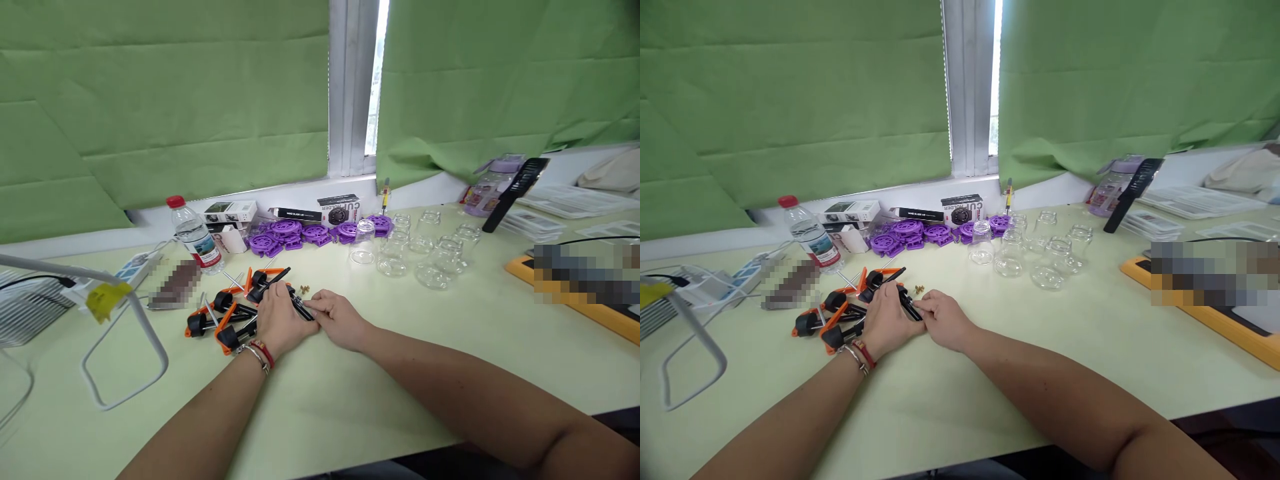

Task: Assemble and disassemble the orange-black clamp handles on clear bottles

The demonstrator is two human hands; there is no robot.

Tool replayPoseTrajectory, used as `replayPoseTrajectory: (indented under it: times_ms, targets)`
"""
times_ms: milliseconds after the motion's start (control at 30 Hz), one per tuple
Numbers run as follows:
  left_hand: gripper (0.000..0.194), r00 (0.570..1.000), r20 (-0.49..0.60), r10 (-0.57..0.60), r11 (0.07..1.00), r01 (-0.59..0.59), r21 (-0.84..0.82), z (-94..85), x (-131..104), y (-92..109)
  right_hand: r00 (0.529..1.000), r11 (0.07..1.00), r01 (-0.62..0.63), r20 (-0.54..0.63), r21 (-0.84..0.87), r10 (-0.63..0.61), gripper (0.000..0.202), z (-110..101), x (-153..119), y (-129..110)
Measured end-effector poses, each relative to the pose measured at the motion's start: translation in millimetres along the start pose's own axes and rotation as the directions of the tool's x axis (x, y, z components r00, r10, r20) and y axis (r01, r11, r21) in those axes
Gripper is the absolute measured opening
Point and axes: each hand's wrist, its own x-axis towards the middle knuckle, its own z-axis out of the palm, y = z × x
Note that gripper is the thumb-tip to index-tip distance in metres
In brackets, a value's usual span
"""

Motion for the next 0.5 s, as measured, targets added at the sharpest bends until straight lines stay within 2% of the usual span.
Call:
replayPoseTrajectory:
  times_ms: [367,500]
  targets:
    - [0.063,1.000,-0.012,0.014,1.000,-0.013,0.017,0.0,-0.5,0.3,0.998,0.998,0.066,-0.008,-0.002,-0.066,0.034,0.7,-0.3,1.7]
    - [0.062,1.000,-0.023,0.021,1.000,-0.021,0.016,0.3,-0.2,0.1,0.999,0.999,0.038,-0.009,0.000,-0.038,0.034,-1.0,-0.3,-1.6]
